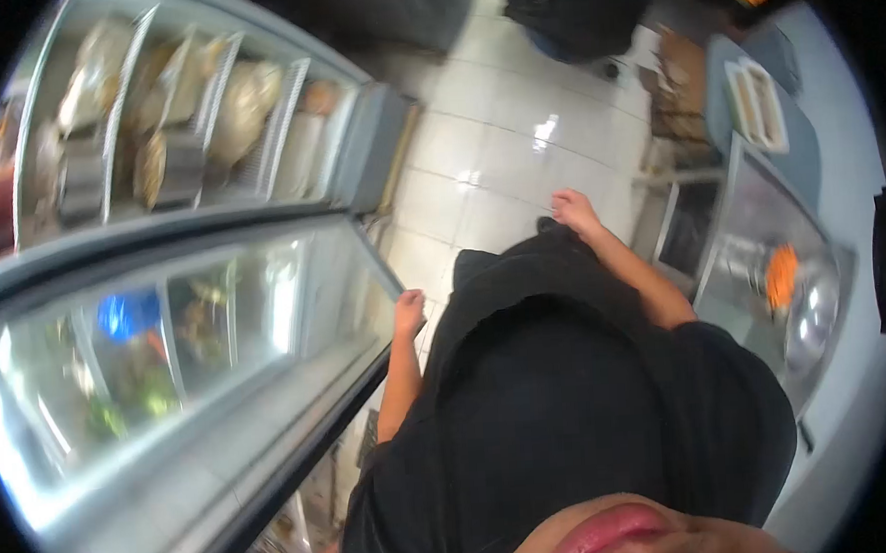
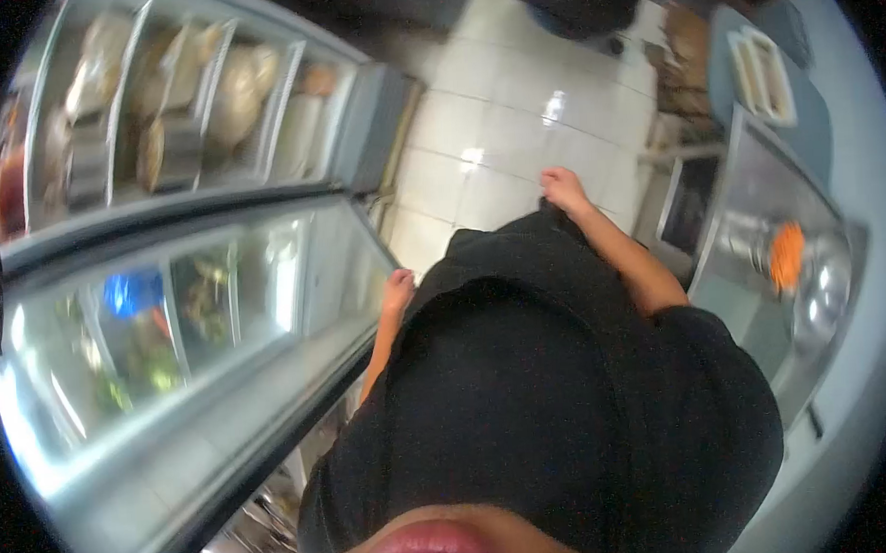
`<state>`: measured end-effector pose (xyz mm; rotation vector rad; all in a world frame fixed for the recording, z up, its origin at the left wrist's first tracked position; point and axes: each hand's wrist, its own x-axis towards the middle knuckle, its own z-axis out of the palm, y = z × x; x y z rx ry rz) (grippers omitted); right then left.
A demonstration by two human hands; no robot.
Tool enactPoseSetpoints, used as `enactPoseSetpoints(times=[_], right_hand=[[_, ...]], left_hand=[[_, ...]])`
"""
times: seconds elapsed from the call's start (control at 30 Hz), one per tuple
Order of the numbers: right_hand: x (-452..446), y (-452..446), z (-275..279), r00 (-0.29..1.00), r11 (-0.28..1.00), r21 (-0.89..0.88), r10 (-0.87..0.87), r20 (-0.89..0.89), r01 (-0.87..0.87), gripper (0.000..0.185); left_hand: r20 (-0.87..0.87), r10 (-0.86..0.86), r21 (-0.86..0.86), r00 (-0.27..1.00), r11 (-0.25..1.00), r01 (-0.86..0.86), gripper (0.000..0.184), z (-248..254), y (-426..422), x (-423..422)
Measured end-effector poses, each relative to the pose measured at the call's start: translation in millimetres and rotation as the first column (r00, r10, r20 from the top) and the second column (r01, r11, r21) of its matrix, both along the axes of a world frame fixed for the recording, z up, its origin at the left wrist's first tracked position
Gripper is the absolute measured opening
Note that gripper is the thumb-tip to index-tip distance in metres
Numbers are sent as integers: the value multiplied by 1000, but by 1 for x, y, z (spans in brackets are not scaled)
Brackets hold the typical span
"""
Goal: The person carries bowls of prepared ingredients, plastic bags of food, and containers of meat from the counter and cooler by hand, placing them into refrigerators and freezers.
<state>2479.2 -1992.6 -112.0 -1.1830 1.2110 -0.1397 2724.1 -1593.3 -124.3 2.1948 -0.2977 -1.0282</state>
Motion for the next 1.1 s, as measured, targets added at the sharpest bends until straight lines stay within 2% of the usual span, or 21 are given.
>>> enactPoseSetpoints(times=[0.03, 0.1, 0.13, 0.17, 0.2, 0.27, 0.4, 0.5, 0.6, 0.7, 0.73, 0.77, 0.83, 0.87, 0.9, 0.93, 1.0, 1.03, 1.07, 1.1], right_hand=[[-12, 1, 3, 1000, 1000, -4, -5, 3, 5, 26], [-39, 0, 2, 999, 999, 10, -51, -11, 51, 29], [-44, 5, 10, 998, 997, -60, -51, -35, 49, 29], [-47, 4, -5, 991, 989, -54, -135, 21, 136, 29], [-47, 8, 17, 979, 976, -74, -202, 33, 204, 31], [-69, 16, 18, 943, 943, -48, -326, 71, 330, 36], [-114, 53, 66, 825, 828, -27, -556, 99, 561, 44], [-157, 87, 88, 652, 663, -10, -733, 195, 749, 43], [-215, 72, 110, 377, 368, -89, -870, 317, 925, 50], [-274, 21, 139, 121, 76, -116, -886, 447, 990, 67], [-290, 4, 147, 77, 46, -79, -888, 453, 996, 71], [-307, -12, 154, 34, 17, -41, -888, 458, 999, 75], [-323, -32, 162, 0, 7, 13, -886, 464, 1000, 80], [-327, -37, 162, -2, 10, 23, -885, 465, 1000, 81], [-335, -44, 159, -4, 13, 33, -885, 466, 999, 82], [-356, -58, 137, -23, 15, 74, -874, 485, 997, 65], [-380, -55, 108, 34, 63, 41, -868, 496, 997, 67], [-403, -65, 80, -7, 46, 88, -852, 524, 995, 61], [-400, -67, 84, 19, 71, 77, -844, 537, 995, 58], [-378, -67, 114, 18, 76, 93, -860, 510, 993, 40]], left_hand=[[39, -65, -57, 997, 996, 67, 24, 3, -12, 7], [-23, -34, -18, 999, 999, 34, 25, 19, -35, 2], [-51, -50, -42, 997, 998, 48, 26, 31, -43, 0], [-82, -66, -64, 994, 996, 61, 27, 37, -50, 6], [-50, -150, -44, 987, 988, 148, 28, -1, -36, 22], [-8, -293, 1, 956, 956, 293, 29, -61, -13, 38], [-79, -439, 97, 895, 890, 445, 29, -82, -19, 45], [-95, -502, 106, 859, 853, 510, 29, -87, -28, 54], [-96, -524, 112, 846, 839, 533, 29, -97, -47, 58], [-89, -524, 75, 847, 845, 530, 30, -102, -65, 63], [-77, -519, 13, 851, 853, 522, 28, -108, -67, 64], [-178, -433, 11, 883, 897, 442, 27, -106, -75, 59], [-367, -220, 32, 904, 968, 249, 27, -86, -85, 43], [-346, -239, 17, 907, 965, 261, 25, -75, -92, 39], [-292, -340, -15, 894, 936, 351, 25, -66, -96, 41], [-230, -424, -50, 876, 904, 424, 25, -59, -99, 41], [-146, -487, -97, 861, 873, 478, 23, -66, -90, 41], [-109, -514, -109, 851, 857, 504, 23, -75, -84, 43], [-77, -536, -112, 841, 842, 527, 22, -84, -78, 47], [-58, -555, -106, 830, 830, 548, 22, -93, -72, 49]])
